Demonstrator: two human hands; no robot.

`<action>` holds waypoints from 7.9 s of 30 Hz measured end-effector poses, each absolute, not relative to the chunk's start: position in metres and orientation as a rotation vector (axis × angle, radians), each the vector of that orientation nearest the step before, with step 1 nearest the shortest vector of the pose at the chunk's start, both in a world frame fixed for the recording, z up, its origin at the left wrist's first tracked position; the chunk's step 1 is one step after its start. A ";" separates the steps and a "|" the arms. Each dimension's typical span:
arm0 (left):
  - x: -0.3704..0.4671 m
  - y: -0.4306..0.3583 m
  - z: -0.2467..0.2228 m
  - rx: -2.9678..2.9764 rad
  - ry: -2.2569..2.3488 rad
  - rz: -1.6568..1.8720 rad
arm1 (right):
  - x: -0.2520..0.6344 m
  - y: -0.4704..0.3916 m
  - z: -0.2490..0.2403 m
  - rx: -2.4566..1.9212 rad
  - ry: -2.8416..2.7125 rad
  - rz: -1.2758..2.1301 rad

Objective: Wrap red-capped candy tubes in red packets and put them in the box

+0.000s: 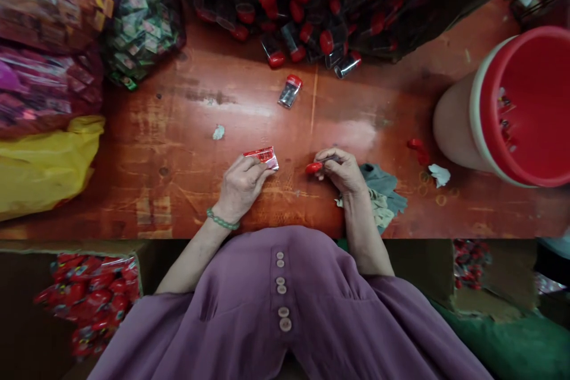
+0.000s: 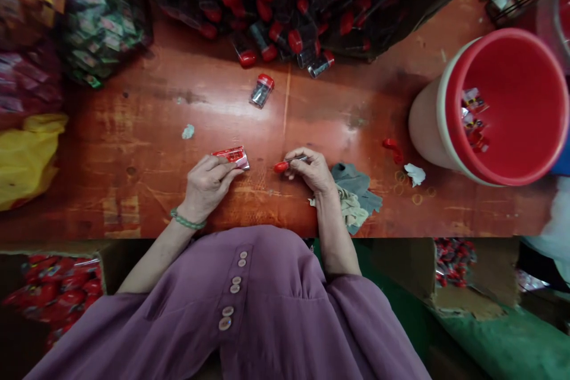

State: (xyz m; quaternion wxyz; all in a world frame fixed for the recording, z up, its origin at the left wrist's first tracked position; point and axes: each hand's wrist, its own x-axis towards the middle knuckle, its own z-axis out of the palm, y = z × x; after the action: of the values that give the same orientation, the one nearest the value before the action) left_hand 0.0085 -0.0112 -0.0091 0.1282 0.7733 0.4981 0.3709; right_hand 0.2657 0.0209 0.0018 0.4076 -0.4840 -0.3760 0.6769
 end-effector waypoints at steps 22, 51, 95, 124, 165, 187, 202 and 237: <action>0.012 -0.016 0.002 2.361 1.732 0.773 | 0.219 -0.003 -0.001 -1.214 -0.670 1.812; 0.006 -0.023 0.025 1.701 1.441 1.223 | 0.213 -0.007 0.022 -1.219 -0.768 1.761; 0.007 -0.034 0.024 1.021 1.071 0.765 | 0.224 0.009 0.067 -0.852 -2.381 1.475; 0.031 -0.041 0.023 0.238 1.003 1.215 | 0.182 -0.019 0.037 -1.280 -1.635 1.507; 0.030 -0.031 0.029 0.310 0.986 1.276 | 0.169 -0.031 0.024 -1.261 -1.669 1.393; 0.025 -0.038 0.025 0.275 0.935 1.221 | 0.164 -0.034 0.022 -1.255 -1.673 1.182; 0.032 -0.037 0.025 0.240 0.998 1.292 | 0.158 -0.040 0.012 -1.211 -1.604 0.892; 0.019 -0.034 0.028 0.279 0.956 1.144 | 0.173 -0.021 0.036 -1.191 -1.856 1.004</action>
State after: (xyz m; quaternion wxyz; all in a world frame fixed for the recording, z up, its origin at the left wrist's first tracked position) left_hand 0.0190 -0.0340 0.0276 0.7258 0.1264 0.4337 0.5188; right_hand 0.1732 -0.0205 0.0361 0.3515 -0.4601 -0.7171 0.3880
